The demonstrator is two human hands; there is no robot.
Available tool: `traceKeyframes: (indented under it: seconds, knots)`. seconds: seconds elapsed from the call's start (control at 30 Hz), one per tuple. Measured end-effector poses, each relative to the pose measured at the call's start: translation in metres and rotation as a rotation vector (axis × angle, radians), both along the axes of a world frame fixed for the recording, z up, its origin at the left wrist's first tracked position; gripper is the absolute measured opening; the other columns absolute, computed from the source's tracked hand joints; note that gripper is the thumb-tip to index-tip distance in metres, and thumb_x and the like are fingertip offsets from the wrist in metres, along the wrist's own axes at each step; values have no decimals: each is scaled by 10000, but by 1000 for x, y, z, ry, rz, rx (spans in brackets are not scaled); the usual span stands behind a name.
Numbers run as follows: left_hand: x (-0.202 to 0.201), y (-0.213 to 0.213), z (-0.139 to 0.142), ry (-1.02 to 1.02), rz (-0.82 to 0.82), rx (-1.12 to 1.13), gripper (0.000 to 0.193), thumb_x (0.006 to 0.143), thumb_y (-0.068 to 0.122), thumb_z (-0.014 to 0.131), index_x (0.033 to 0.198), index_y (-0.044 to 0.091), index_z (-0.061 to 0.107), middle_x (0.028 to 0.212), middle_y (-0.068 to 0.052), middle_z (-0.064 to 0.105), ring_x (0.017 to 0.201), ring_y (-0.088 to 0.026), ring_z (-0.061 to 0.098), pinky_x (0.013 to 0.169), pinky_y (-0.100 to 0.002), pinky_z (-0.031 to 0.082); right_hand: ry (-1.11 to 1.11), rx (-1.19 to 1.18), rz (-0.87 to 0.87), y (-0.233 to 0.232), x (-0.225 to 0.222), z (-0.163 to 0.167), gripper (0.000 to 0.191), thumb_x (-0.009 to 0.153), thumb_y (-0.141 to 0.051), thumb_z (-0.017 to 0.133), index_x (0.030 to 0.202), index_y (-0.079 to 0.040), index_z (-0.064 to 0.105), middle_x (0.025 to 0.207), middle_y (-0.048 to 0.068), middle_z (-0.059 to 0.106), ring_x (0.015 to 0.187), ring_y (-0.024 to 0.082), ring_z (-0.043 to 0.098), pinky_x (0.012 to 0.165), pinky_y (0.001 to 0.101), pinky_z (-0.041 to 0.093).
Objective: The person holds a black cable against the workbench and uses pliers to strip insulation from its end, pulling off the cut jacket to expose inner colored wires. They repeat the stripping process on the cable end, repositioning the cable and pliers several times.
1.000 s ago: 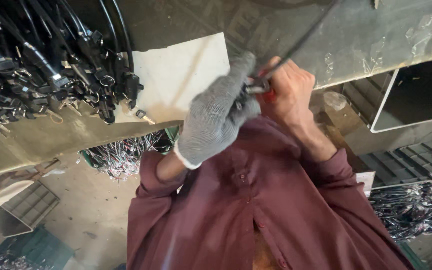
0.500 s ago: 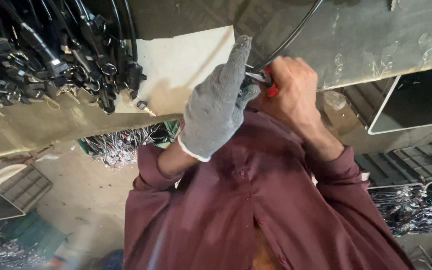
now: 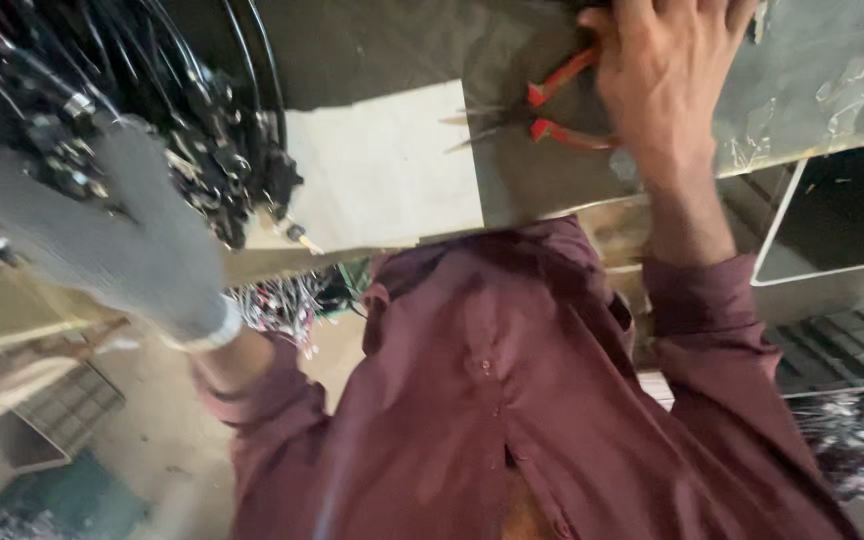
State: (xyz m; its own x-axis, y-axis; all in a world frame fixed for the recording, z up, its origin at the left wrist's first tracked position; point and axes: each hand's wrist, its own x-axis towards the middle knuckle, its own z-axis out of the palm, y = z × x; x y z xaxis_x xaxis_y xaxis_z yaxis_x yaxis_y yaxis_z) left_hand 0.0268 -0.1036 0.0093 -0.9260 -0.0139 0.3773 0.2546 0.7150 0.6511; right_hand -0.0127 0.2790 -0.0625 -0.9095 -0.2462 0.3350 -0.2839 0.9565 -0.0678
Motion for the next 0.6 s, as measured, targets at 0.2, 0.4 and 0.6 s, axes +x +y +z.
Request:
traceKeyframes:
  seconds: [0.2,0.4,0.6]
  knots:
    - [7,119,-31,-219,-365,-41,537,881,131,798,1367,55,582,1389,-162,608,1313,-372,580,1147,-456,444,-178,-627,142,-10,20,44,163,1045,-85,710,936,-11,613,848,106,618,795,310,587,760,385,435]
    - [27,176,-47,-654,-599,649,372,991,208,686,1305,48,567,1135,-108,677,973,-268,699,870,-310,567,-474,-1655,49,-47,49,41,266,1186,-203,541,1008,-7,575,903,85,614,781,195,520,743,317,422]
    - [24,157,-73,-856,-345,1216,359,1065,246,590,1334,13,631,1072,-12,644,883,-144,545,831,-288,468,-465,-2406,174,-80,40,84,244,1124,-283,527,1049,-54,563,811,18,620,654,180,562,684,366,507]
